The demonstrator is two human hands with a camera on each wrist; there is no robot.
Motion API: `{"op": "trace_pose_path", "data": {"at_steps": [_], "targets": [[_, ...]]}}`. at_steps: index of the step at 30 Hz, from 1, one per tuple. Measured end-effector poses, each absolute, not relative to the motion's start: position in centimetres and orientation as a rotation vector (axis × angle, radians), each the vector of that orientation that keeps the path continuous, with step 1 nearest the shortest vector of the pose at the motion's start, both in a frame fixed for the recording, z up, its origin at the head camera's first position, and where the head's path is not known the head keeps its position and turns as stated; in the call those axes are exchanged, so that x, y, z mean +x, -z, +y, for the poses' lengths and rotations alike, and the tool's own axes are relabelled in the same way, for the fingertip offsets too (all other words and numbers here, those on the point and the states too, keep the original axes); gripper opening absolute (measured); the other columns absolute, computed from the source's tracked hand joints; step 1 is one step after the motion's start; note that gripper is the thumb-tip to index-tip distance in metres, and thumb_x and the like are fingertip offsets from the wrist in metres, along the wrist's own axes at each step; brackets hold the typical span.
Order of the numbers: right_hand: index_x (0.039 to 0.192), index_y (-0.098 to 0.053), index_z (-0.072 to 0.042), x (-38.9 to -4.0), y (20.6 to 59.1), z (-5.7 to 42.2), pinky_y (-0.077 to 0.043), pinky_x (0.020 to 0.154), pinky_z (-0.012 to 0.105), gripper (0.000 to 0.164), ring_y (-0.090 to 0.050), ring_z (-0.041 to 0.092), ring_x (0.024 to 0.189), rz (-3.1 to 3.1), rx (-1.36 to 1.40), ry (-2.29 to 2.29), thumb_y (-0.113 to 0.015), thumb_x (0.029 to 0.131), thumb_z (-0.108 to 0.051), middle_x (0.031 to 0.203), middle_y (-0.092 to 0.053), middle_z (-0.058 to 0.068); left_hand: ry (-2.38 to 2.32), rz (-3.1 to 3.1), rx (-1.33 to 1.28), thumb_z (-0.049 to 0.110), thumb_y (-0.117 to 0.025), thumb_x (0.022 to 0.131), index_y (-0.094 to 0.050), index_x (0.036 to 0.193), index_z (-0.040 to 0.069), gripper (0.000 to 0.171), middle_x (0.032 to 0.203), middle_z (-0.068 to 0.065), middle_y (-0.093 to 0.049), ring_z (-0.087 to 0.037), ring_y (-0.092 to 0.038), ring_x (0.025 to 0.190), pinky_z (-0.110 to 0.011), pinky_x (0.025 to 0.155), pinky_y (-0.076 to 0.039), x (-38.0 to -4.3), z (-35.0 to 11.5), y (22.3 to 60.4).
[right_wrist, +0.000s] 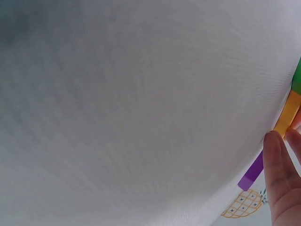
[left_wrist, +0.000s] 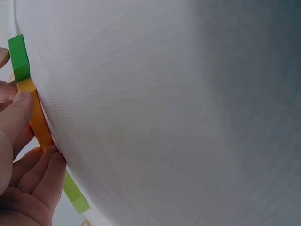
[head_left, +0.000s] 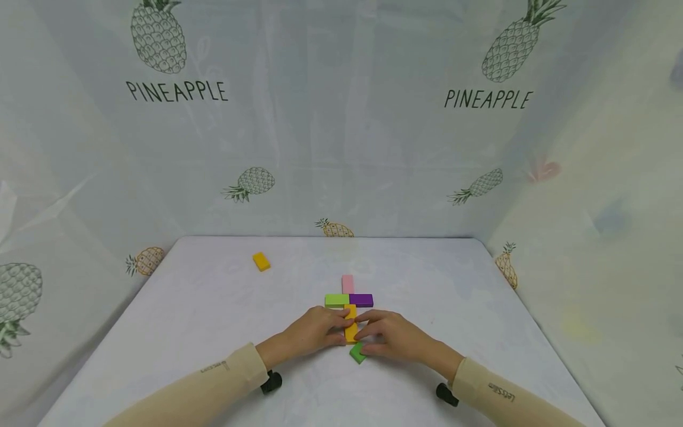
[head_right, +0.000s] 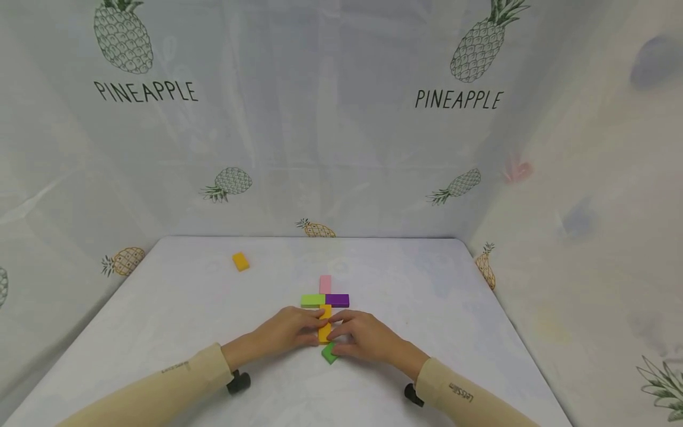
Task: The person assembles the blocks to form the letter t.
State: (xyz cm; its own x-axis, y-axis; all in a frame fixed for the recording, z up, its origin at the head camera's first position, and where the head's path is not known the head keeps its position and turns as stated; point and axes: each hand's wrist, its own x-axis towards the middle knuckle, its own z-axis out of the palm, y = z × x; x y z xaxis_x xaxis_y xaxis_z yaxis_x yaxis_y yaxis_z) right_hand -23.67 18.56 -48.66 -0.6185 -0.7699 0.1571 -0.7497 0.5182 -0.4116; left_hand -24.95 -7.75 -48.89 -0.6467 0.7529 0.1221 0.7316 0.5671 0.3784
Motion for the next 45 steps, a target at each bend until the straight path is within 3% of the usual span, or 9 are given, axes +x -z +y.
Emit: {"op": "trace_pose_path", "data": {"at_steps": [13, 22, 31, 45], "targets": [[0.116, -0.084, -0.019, -23.8, 48.7, 18.5, -0.057, 0.105, 0.042, 0.021, -0.065, 0.02, 0.129, 2.697, -1.323, 0.689, -0.081, 0.097, -0.026, 0.137, -0.071, 0.002, -0.709, 2.714, 1.306, 0.03, -0.082, 0.094, -0.072, 0.137, 0.009, 0.048, 0.144, -0.01, -0.066, -0.021, -0.063, 0.135, -0.045, 0.113, -0.051, -25.7, -7.8, 49.7], [0.116, -0.084, -0.019, -23.9, 48.6, 18.4, -0.057, 0.104, 0.037, 0.022, -0.065, 0.02, 0.127, 2.669, -1.255, 0.707, -0.083, 0.095, -0.027, 0.137, -0.07, 0.002, -0.694, 2.672, 1.283, 0.029, -0.079, 0.098, -0.069, 0.142, 0.011, 0.048, 0.151, -0.006, -0.061, -0.019, -0.058, 0.14, -0.041, 0.116, -0.048, -25.9, -8.2, 49.9], [0.113, -0.085, -0.018, -24.3, 48.4, 18.4, -0.057, 0.092, 0.023, 0.021, -0.066, 0.019, 0.12, 2.629, -1.227, 0.757, -0.085, 0.093, -0.026, 0.133, -0.068, 0.002, -0.712, 2.643, 1.296, 0.027, -0.078, 0.099, -0.07, 0.141, 0.013, 0.045, 0.149, -0.003, -0.063, -0.017, -0.056, 0.142, -0.038, 0.116, -0.048, -26.2, -8.4, 49.7], [0.107, -0.086, -0.018, -24.6, 47.7, 18.0, -0.055, 0.087, 0.02, 0.017, -0.064, 0.009, 0.112, 2.615, -1.24, 0.736, -0.086, 0.093, -0.026, 0.126, -0.069, 0.003, -0.766, 2.634, 1.281, 0.023, -0.081, 0.097, -0.071, 0.14, 0.01, 0.046, 0.148, -0.005, -0.063, -0.017, -0.057, 0.141, -0.036, 0.114, -0.049, -26.1, -8.5, 49.8]]}}
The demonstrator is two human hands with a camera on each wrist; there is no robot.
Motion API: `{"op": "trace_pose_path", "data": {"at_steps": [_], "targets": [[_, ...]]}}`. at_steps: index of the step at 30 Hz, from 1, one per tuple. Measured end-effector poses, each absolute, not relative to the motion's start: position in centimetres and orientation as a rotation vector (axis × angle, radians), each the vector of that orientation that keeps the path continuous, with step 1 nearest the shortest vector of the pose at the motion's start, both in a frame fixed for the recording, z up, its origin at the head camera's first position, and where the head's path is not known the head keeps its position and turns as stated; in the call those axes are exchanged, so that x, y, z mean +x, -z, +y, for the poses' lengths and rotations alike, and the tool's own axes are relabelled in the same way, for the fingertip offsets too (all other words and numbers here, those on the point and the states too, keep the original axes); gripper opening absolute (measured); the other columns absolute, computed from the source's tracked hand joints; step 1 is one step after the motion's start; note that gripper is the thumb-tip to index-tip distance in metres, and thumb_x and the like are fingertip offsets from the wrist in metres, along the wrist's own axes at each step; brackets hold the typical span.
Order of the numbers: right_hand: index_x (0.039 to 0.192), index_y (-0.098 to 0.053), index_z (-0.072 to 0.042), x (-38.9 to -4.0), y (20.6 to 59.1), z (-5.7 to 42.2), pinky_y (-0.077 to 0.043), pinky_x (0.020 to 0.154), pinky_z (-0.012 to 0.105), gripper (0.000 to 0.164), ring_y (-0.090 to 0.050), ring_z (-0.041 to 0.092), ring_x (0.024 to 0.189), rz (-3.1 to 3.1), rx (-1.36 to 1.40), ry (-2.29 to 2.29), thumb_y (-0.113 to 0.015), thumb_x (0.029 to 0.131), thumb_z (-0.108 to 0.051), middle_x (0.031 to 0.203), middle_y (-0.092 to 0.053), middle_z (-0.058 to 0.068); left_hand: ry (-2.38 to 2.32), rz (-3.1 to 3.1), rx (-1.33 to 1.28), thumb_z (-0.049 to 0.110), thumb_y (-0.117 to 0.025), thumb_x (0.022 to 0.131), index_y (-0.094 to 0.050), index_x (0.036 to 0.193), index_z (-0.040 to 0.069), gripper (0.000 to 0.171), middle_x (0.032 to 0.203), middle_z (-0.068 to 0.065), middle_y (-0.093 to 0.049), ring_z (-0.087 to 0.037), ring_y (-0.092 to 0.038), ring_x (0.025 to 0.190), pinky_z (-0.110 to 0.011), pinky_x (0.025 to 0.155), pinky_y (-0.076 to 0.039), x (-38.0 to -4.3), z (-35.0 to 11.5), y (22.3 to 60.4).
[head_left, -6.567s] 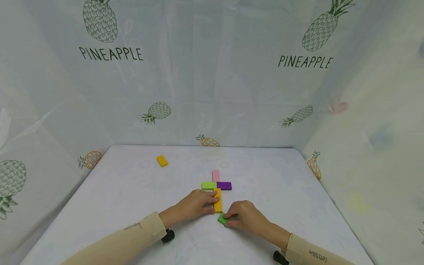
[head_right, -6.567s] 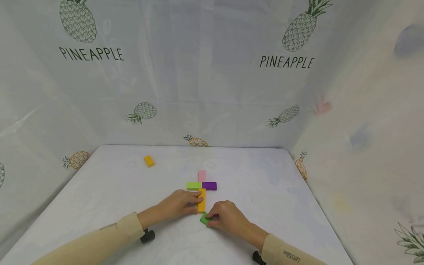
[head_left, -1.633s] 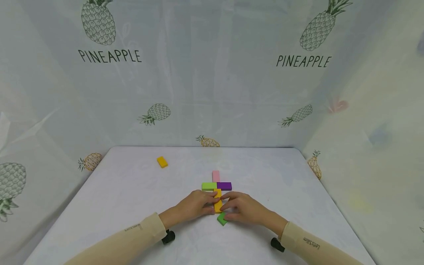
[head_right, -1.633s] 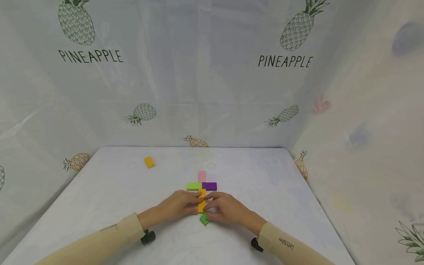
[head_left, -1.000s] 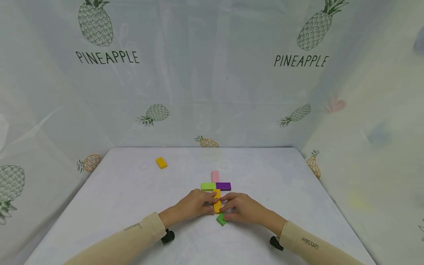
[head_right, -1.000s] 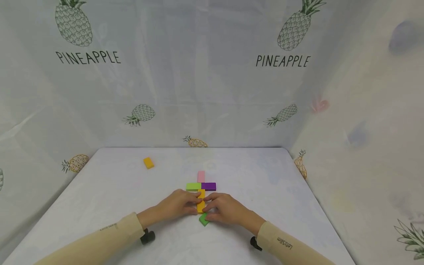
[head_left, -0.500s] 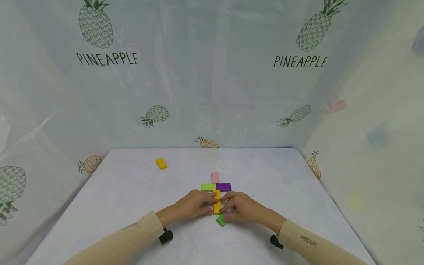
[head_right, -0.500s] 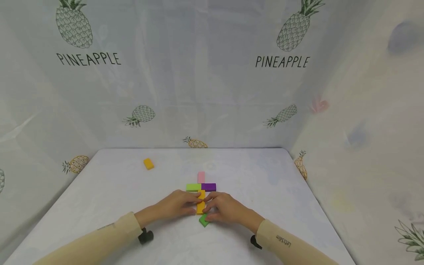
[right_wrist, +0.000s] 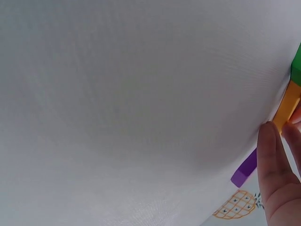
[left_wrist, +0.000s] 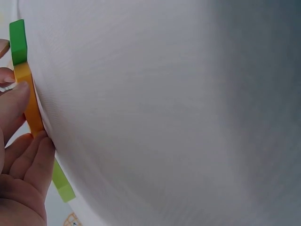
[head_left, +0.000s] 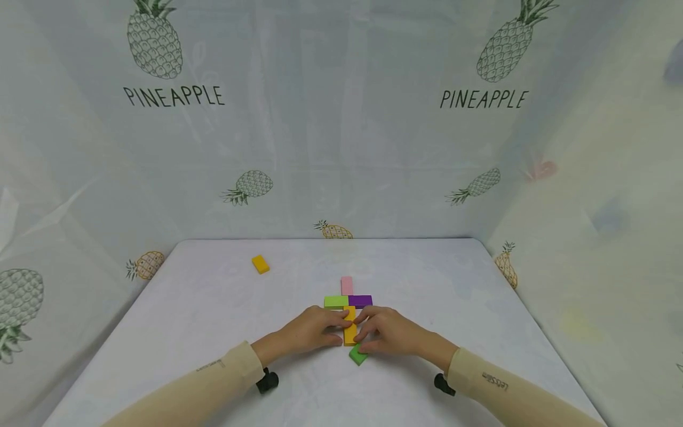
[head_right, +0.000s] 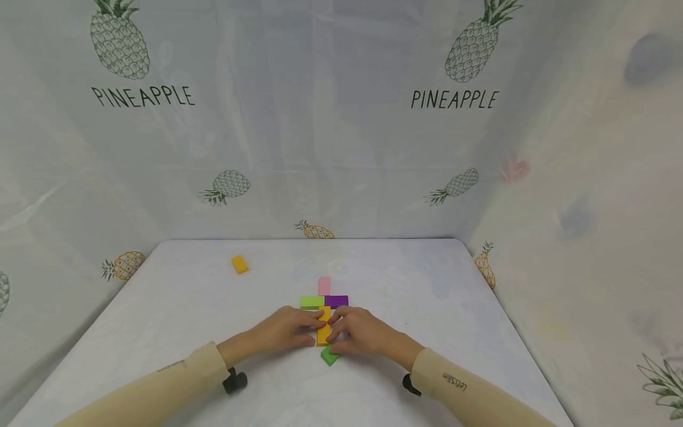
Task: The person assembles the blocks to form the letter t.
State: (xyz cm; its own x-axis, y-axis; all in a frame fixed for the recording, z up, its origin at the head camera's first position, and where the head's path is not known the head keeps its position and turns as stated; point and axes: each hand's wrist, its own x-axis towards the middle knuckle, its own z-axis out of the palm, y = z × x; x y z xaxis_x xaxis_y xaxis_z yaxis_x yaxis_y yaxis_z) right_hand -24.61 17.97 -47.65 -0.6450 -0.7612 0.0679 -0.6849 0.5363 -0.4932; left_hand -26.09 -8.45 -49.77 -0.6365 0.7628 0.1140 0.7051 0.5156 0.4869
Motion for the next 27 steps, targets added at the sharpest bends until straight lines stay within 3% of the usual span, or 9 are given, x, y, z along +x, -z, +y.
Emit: {"op": "trace_pose_path", "data": {"at_steps": [14, 22, 27], "targets": [[0.104, -0.086, -0.018, -24.9, 47.7, 17.9, -0.057, 0.091, 0.022, 0.014, -0.062, 0.01, 0.11, 2.62, -1.221, 0.734, -0.087, 0.092, -0.025, 0.128, -0.066, 0.003, -0.778, 2.616, 1.288, 0.022, -0.08, 0.097, -0.07, 0.141, 0.012, 0.047, 0.15, -0.005, -0.062, -0.018, -0.058, 0.141, -0.035, 0.114, -0.05, -26.3, -8.6, 49.7], [0.103, -0.086, -0.019, -24.9, 47.9, 18.0, -0.057, 0.093, 0.024, 0.012, -0.065, 0.022, 0.122, 2.627, -1.229, 0.759, -0.086, 0.092, -0.025, 0.136, -0.066, 0.005, -0.797, 2.587, 1.286, 0.02, -0.079, 0.098, -0.069, 0.143, 0.015, 0.046, 0.152, 0.0, -0.06, -0.015, -0.055, 0.143, -0.036, 0.116, -0.047, -26.6, -9.1, 49.9], [0.104, -0.086, -0.021, -24.9, 48.3, 18.0, -0.057, 0.093, 0.024, 0.014, -0.065, 0.021, 0.122, 2.635, -1.234, 0.754, -0.087, 0.092, -0.028, 0.135, -0.067, 0.004, -0.833, 2.549, 1.276, 0.021, -0.077, 0.1, -0.07, 0.142, 0.02, 0.043, 0.155, 0.002, -0.057, -0.013, -0.054, 0.143, -0.034, 0.116, -0.047, -26.9, -9.7, 50.0]]}}
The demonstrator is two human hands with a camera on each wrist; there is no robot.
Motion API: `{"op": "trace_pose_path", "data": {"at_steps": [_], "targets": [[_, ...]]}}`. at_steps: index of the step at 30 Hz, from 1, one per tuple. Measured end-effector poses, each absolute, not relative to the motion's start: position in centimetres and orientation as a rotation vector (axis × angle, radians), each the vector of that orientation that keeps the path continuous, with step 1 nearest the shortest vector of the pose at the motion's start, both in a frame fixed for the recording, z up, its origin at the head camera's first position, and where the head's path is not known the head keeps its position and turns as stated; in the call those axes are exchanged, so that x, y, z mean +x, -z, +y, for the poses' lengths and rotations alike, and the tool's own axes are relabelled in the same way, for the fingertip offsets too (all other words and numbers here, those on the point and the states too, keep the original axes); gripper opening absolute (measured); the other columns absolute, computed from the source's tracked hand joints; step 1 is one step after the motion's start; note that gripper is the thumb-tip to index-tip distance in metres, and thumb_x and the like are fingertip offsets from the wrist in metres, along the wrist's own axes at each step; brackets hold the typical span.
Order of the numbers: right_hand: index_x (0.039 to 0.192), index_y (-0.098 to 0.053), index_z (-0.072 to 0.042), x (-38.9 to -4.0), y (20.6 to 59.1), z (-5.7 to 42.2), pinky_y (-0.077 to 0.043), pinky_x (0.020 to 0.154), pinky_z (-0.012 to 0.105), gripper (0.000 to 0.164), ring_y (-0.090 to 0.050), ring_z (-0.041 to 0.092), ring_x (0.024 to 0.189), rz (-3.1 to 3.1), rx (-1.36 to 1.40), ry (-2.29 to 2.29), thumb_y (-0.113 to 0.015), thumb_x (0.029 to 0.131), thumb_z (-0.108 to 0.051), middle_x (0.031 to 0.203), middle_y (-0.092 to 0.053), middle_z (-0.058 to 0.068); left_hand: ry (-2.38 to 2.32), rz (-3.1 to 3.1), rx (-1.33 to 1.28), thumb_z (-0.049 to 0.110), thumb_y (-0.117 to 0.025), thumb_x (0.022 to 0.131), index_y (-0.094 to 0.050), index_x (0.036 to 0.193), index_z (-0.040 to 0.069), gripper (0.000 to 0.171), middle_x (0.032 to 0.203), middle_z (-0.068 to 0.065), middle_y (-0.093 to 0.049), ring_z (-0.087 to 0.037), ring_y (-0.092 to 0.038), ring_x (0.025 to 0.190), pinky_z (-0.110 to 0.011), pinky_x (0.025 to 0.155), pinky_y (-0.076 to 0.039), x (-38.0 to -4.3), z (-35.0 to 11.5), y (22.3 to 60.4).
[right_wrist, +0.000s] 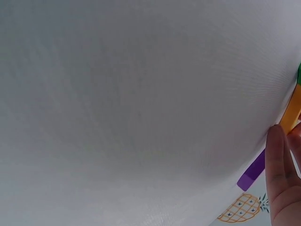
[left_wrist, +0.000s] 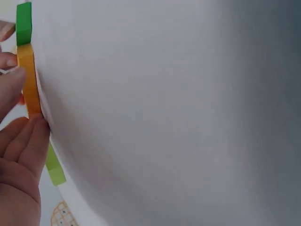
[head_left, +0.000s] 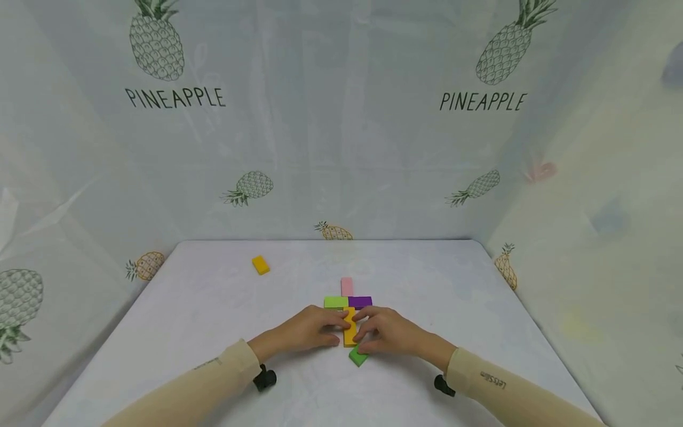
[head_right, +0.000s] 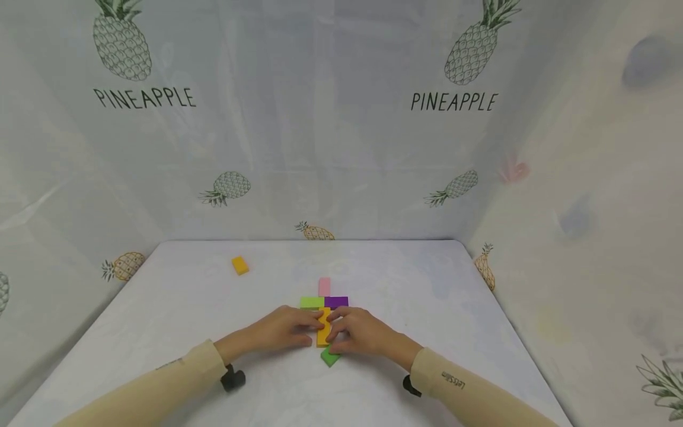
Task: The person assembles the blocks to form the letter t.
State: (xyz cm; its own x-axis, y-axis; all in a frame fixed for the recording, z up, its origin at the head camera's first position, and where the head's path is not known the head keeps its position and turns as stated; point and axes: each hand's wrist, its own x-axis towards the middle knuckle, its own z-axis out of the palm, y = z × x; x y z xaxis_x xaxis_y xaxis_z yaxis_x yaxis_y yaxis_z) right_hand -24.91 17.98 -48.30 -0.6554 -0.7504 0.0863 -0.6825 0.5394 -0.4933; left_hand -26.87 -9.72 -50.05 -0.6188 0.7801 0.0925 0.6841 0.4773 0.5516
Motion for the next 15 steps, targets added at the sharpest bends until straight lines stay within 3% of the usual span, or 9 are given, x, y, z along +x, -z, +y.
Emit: {"op": "trace_pose_path", "data": {"at_steps": [5, 10, 15], "targets": [[0.105, -0.086, -0.021, -24.9, 48.4, 17.9, -0.057, 0.093, 0.023, 0.016, -0.066, 0.02, 0.121, 2.637, -1.21, 0.748, -0.087, 0.091, -0.029, 0.135, -0.068, 0.004, -0.88, 2.592, 1.207, 0.022, -0.075, 0.102, -0.07, 0.142, 0.023, 0.04, 0.153, 0.002, -0.061, -0.015, -0.062, 0.135, -0.035, 0.108, -0.055, -27.7, -11.0, 49.2], [0.108, -0.086, -0.022, -24.8, 48.3, 17.9, -0.057, 0.095, 0.025, 0.018, -0.065, 0.02, 0.124, 2.64, -1.167, 0.748, -0.087, 0.092, -0.03, 0.135, -0.068, 0.003, -0.932, 2.775, 1.042, 0.019, -0.074, 0.102, -0.069, 0.143, 0.018, 0.041, 0.15, -0.005, -0.064, -0.025, -0.068, 0.127, -0.042, 0.103, -0.058, -29.6, -14.0, 47.5], [0.111, -0.085, -0.02, -24.8, 48.3, 18.0, -0.057, 0.094, 0.024, 0.021, -0.065, 0.02, 0.124, 2.641, -1.178, 0.752, -0.087, 0.092, -0.029, 0.136, -0.068, 0.004, -0.875, 3.017, 0.854, 0.014, -0.076, 0.1, -0.067, 0.144, 0.012, 0.046, 0.15, -0.012, -0.062, -0.036, -0.062, 0.135, -0.055, 0.115, -0.047, -32.5, -18.6, 47.0]]}}
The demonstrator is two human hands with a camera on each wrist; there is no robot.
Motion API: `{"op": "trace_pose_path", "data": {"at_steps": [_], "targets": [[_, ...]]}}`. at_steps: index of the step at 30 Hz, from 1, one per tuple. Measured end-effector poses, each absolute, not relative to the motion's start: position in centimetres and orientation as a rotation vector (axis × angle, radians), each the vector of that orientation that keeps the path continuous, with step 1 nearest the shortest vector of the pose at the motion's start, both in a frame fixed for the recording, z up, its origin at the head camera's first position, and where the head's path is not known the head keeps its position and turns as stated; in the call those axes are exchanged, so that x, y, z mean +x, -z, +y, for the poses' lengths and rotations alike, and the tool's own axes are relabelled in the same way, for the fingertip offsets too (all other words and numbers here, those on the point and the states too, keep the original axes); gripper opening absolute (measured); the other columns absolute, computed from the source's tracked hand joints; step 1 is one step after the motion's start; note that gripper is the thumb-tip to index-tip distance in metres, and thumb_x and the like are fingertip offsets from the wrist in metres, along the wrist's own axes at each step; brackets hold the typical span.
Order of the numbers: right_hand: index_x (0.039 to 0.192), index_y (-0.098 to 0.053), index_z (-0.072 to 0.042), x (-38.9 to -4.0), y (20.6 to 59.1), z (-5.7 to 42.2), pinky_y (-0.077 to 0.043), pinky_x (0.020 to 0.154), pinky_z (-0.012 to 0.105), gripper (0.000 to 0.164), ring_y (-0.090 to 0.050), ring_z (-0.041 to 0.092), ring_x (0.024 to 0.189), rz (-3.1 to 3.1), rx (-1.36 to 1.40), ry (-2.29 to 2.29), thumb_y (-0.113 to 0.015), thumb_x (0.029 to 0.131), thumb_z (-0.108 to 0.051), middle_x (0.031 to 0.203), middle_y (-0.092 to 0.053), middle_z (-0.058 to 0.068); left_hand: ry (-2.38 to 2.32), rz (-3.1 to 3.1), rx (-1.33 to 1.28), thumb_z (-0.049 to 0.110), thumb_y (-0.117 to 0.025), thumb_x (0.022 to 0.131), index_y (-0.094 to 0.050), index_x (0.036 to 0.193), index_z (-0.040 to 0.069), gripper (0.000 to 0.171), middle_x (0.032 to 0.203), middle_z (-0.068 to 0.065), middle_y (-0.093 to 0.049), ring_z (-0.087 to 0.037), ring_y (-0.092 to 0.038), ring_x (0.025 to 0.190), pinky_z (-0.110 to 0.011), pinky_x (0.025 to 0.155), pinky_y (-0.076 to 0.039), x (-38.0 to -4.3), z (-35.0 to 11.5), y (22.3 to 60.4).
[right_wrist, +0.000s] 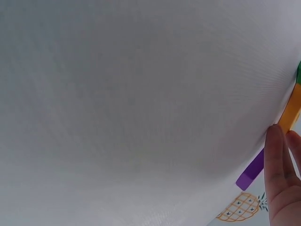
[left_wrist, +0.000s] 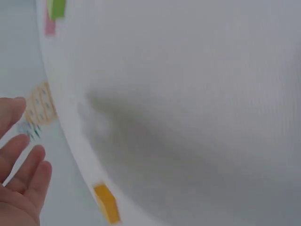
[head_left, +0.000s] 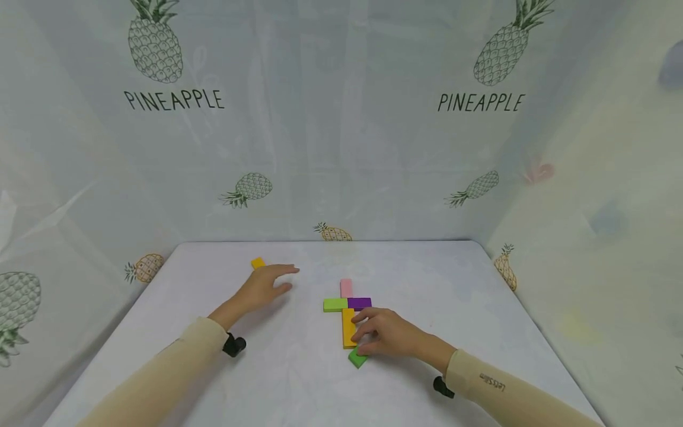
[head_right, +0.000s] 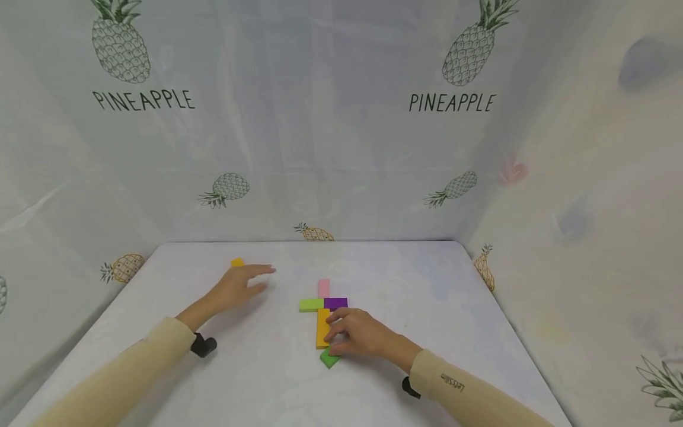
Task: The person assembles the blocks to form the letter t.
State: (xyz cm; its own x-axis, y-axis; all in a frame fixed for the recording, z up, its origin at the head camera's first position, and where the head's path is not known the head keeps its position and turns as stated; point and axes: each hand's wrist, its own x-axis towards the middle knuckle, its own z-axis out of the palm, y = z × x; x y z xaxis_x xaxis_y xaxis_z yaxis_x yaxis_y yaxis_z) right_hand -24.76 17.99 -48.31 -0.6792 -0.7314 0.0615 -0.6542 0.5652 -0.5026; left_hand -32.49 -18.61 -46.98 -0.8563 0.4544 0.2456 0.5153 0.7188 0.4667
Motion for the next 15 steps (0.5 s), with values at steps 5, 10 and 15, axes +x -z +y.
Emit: {"op": "trace_pose_path", "data": {"at_steps": [5, 10, 15], "targets": [[0.11, -0.086, -0.021, -24.8, 48.4, 18.0, -0.056, 0.093, 0.023, 0.021, -0.065, 0.02, 0.125, 2.642, -1.173, 0.733, -0.087, 0.092, -0.03, 0.135, -0.068, 0.003, 0.78, -2.875, -0.587, 0.013, -0.075, 0.1, -0.06, 0.149, 0.008, 0.052, 0.157, -0.021, -0.053, -0.047, -0.049, 0.143, -0.066, 0.121, -0.033, -34.9, -22.7, 47.7], [0.11, -0.086, -0.022, -24.9, 48.4, 18.0, -0.056, 0.094, 0.023, 0.02, -0.064, 0.02, 0.125, 2.635, -1.148, 0.74, -0.086, 0.092, -0.032, 0.136, -0.068, 0.001, 0.774, -2.934, -0.456, 0.013, -0.075, 0.098, -0.057, 0.15, 0.004, 0.055, 0.157, -0.024, -0.051, -0.051, -0.043, 0.146, -0.069, 0.122, -0.029, -36.4, -25.1, 48.4], [0.11, -0.086, -0.023, -25.0, 48.4, 18.0, -0.056, 0.094, 0.022, 0.021, -0.064, 0.019, 0.126, 2.632, -1.14, 0.748, -0.086, 0.092, -0.033, 0.136, -0.067, 0.001, 0.801, -2.929, -0.425, 0.014, -0.079, 0.095, -0.058, 0.148, 0.002, 0.058, 0.155, -0.025, -0.052, -0.05, -0.043, 0.145, -0.067, 0.121, -0.031, -37.2, -26.3, 48.8]]}}
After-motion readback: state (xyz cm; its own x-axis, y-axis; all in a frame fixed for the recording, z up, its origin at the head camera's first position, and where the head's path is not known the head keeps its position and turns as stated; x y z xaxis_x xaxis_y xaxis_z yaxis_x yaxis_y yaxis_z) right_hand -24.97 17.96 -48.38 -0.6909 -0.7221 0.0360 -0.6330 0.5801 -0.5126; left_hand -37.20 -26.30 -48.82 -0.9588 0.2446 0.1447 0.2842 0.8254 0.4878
